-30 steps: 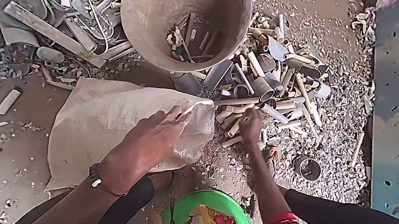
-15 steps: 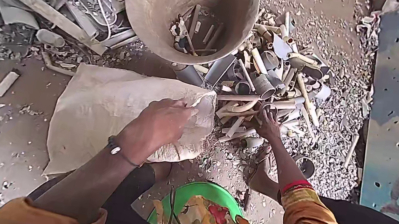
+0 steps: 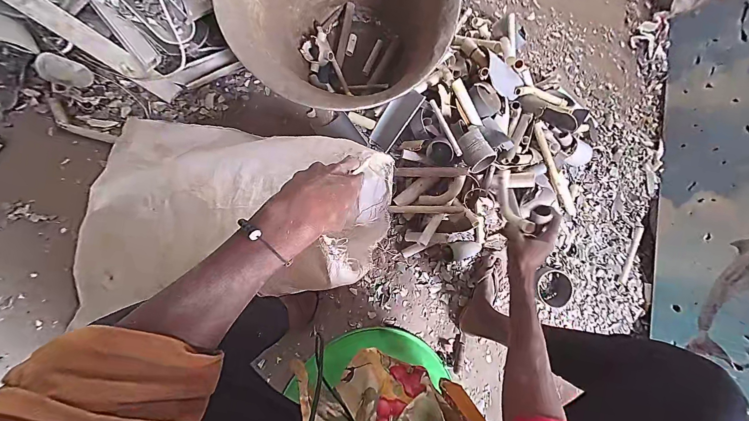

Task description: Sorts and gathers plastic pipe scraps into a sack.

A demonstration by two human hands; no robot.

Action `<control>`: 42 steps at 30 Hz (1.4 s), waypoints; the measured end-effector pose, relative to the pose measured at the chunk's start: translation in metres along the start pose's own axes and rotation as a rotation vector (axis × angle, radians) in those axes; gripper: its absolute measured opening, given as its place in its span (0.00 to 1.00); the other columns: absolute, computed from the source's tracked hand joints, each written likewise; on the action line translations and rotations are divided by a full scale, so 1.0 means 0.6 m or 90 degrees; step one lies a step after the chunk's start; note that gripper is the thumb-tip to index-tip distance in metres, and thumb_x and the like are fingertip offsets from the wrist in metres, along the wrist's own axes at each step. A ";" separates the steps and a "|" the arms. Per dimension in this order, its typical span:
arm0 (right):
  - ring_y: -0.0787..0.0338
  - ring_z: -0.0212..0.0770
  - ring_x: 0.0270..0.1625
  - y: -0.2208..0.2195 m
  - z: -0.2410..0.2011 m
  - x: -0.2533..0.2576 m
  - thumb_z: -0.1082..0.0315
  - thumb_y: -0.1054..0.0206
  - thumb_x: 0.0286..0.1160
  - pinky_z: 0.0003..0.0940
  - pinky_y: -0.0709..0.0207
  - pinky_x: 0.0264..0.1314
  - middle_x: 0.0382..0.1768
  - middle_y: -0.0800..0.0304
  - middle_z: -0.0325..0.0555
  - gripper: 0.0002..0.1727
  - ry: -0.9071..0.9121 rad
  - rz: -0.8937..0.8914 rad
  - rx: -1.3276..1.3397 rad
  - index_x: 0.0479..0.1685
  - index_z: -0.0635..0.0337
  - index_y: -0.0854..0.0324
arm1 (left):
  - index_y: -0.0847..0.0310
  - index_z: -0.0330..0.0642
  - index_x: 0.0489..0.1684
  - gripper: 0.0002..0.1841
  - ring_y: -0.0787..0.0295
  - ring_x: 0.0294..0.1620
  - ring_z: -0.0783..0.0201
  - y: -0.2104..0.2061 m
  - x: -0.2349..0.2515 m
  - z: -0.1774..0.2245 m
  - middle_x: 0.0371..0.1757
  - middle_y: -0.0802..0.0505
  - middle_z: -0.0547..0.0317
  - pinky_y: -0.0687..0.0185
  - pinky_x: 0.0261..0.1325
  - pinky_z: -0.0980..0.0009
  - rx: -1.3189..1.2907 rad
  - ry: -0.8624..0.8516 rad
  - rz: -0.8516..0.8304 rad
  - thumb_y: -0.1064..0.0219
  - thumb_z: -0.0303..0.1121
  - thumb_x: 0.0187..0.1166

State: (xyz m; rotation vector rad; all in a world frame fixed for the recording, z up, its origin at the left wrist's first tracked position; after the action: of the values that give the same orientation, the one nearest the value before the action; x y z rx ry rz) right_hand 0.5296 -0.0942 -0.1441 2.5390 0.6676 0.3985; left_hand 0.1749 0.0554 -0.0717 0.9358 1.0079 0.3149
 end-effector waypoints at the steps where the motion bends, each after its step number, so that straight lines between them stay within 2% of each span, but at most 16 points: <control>1: 0.09 0.56 0.54 0.013 -0.001 -0.008 0.81 0.21 0.53 0.54 0.09 0.50 0.64 0.20 0.69 0.52 -0.055 0.008 0.102 0.87 0.64 0.43 | 0.32 0.38 0.86 0.40 0.28 0.81 0.35 0.002 0.001 -0.004 0.91 0.34 0.47 0.27 0.74 0.37 -0.014 0.001 0.006 0.21 0.26 0.68; 3: 0.08 0.51 0.44 0.031 -0.022 -0.029 0.86 0.27 0.55 0.49 0.08 0.38 0.62 0.23 0.63 0.52 -0.120 0.010 0.217 0.89 0.60 0.46 | 0.36 0.39 0.89 0.43 0.27 0.80 0.35 0.007 0.001 -0.011 0.91 0.35 0.47 0.26 0.73 0.37 -0.024 0.005 0.021 0.20 0.27 0.68; 4: 0.09 0.46 0.38 0.040 -0.043 -0.039 0.86 0.29 0.54 0.44 0.09 0.34 0.57 0.22 0.59 0.49 -0.126 0.009 0.222 0.85 0.61 0.43 | 0.36 0.39 0.89 0.43 0.25 0.78 0.35 0.011 0.000 -0.015 0.91 0.35 0.47 0.25 0.71 0.37 -0.026 0.010 0.029 0.22 0.23 0.67; 8: 0.14 0.35 0.26 0.062 -0.110 -0.066 0.85 0.37 0.52 0.36 0.12 0.27 0.40 0.21 0.45 0.37 -0.135 -0.004 0.269 0.73 0.61 0.36 | 0.38 0.40 0.90 0.45 0.22 0.73 0.34 0.021 -0.006 -0.023 0.94 0.41 0.49 0.22 0.68 0.37 -0.045 0.029 0.039 0.23 0.21 0.66; 13: 0.13 0.33 0.26 0.057 -0.124 -0.065 0.80 0.42 0.52 0.30 0.17 0.21 0.35 0.13 0.38 0.30 -0.187 -0.135 0.401 0.61 0.49 0.31 | 0.39 0.42 0.91 0.46 0.26 0.78 0.33 0.025 -0.006 -0.024 0.93 0.39 0.48 0.26 0.72 0.37 -0.046 0.022 0.037 0.22 0.21 0.66; 15: 0.13 0.31 0.25 0.039 -0.122 -0.070 0.77 0.40 0.47 0.27 0.19 0.20 0.33 0.11 0.36 0.28 -0.202 -0.214 0.464 0.56 0.47 0.29 | 0.38 0.43 0.91 0.45 0.29 0.81 0.35 0.024 -0.007 -0.022 0.93 0.38 0.50 0.29 0.75 0.37 -0.057 0.025 0.039 0.24 0.19 0.65; 17: 0.14 0.31 0.21 -0.001 -0.115 -0.081 0.75 0.38 0.45 0.27 0.21 0.17 0.30 0.09 0.38 0.22 -0.232 -0.291 0.527 0.46 0.48 0.21 | 0.37 0.43 0.90 0.45 0.27 0.80 0.37 0.023 -0.006 -0.018 0.92 0.36 0.53 0.27 0.74 0.37 -0.056 0.027 0.052 0.25 0.17 0.64; 21: 0.19 0.29 0.16 -0.157 -0.108 -0.140 0.74 0.39 0.46 0.26 0.26 0.16 0.21 0.12 0.37 0.13 -0.344 -0.475 0.639 0.30 0.47 0.16 | 0.40 0.40 0.92 0.45 0.27 0.80 0.36 0.028 -0.004 -0.020 0.93 0.36 0.49 0.28 0.73 0.35 -0.070 0.060 0.082 0.26 0.17 0.66; 25: 0.18 0.33 0.17 -0.255 -0.092 -0.183 0.74 0.44 0.53 0.28 0.24 0.17 0.22 0.13 0.42 0.10 -0.462 -0.463 0.776 0.29 0.54 0.19 | 0.40 0.34 0.90 0.47 0.29 0.81 0.30 0.076 -0.014 -0.084 0.91 0.36 0.39 0.29 0.73 0.30 -0.170 0.088 0.258 0.22 0.19 0.62; 27: 0.18 0.31 0.17 -0.238 -0.095 -0.185 0.74 0.42 0.49 0.27 0.24 0.17 0.22 0.12 0.40 0.12 -0.418 -0.473 0.759 0.31 0.51 0.17 | 0.45 0.37 0.92 0.51 0.32 0.82 0.31 0.090 -0.026 -0.118 0.91 0.38 0.38 0.31 0.74 0.29 -0.191 0.095 0.269 0.21 0.19 0.61; 30: 0.20 0.27 0.14 -0.144 -0.083 -0.150 0.72 0.38 0.45 0.24 0.28 0.15 0.16 0.13 0.35 0.09 -0.332 -0.450 0.694 0.17 0.45 0.16 | 0.44 0.40 0.93 0.51 0.26 0.76 0.29 0.090 -0.032 -0.135 0.92 0.40 0.40 0.27 0.66 0.28 -0.194 0.037 0.257 0.19 0.19 0.62; 33: 0.19 0.26 0.14 -0.068 -0.064 -0.126 0.71 0.32 0.41 0.22 0.28 0.13 0.18 0.12 0.35 0.12 -0.293 -0.459 0.631 0.27 0.44 0.12 | 0.42 0.43 0.93 0.52 0.22 0.72 0.31 0.072 -0.027 -0.109 0.91 0.36 0.42 0.24 0.63 0.29 -0.167 -0.012 0.198 0.21 0.15 0.59; 36: 0.21 0.27 0.12 -0.091 -0.062 -0.129 0.74 0.36 0.39 0.23 0.31 0.10 0.21 0.11 0.36 0.18 -0.298 -0.478 0.529 0.35 0.46 0.15 | 0.41 0.43 0.92 0.52 0.24 0.76 0.32 0.052 -0.020 -0.065 0.91 0.35 0.45 0.25 0.67 0.30 -0.137 -0.040 0.144 0.21 0.15 0.57; 37: 0.22 0.27 0.12 -0.127 -0.067 -0.139 0.74 0.39 0.42 0.23 0.31 0.10 0.20 0.12 0.35 0.19 -0.302 -0.500 0.497 0.38 0.47 0.16 | 0.41 0.44 0.92 0.52 0.24 0.77 0.34 0.045 -0.017 -0.054 0.92 0.36 0.46 0.25 0.69 0.31 -0.124 -0.036 0.126 0.21 0.15 0.58; 39: 0.22 0.27 0.16 -0.232 -0.087 -0.176 0.75 0.45 0.61 0.24 0.26 0.16 0.21 0.16 0.33 0.18 -0.303 -0.570 0.426 0.51 0.52 0.22 | 0.42 0.46 0.93 0.52 0.25 0.79 0.37 0.035 -0.012 -0.042 0.93 0.37 0.49 0.26 0.71 0.34 -0.091 -0.024 0.098 0.20 0.18 0.59; 42: 0.14 0.32 0.33 -0.417 -0.173 -0.295 0.70 0.47 0.84 0.31 0.15 0.38 0.32 0.15 0.37 0.09 -0.348 -0.761 0.447 0.50 0.56 0.22 | 0.41 0.48 0.93 0.50 0.27 0.81 0.38 0.035 -0.015 -0.037 0.92 0.35 0.50 0.29 0.75 0.35 -0.060 -0.021 0.104 0.19 0.22 0.62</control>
State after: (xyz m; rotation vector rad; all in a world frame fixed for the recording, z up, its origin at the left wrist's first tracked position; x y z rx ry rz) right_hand 0.2454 0.0435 -0.2135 2.0552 2.0801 -1.0313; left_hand 0.1555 0.0738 -0.0546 0.9364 0.8808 0.4776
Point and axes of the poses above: each hand's wrist, its own x-axis towards the middle knuckle, its own y-axis out of the back of the hand, z = x × y, the point moved 10 cm from there along x, towards the middle knuckle
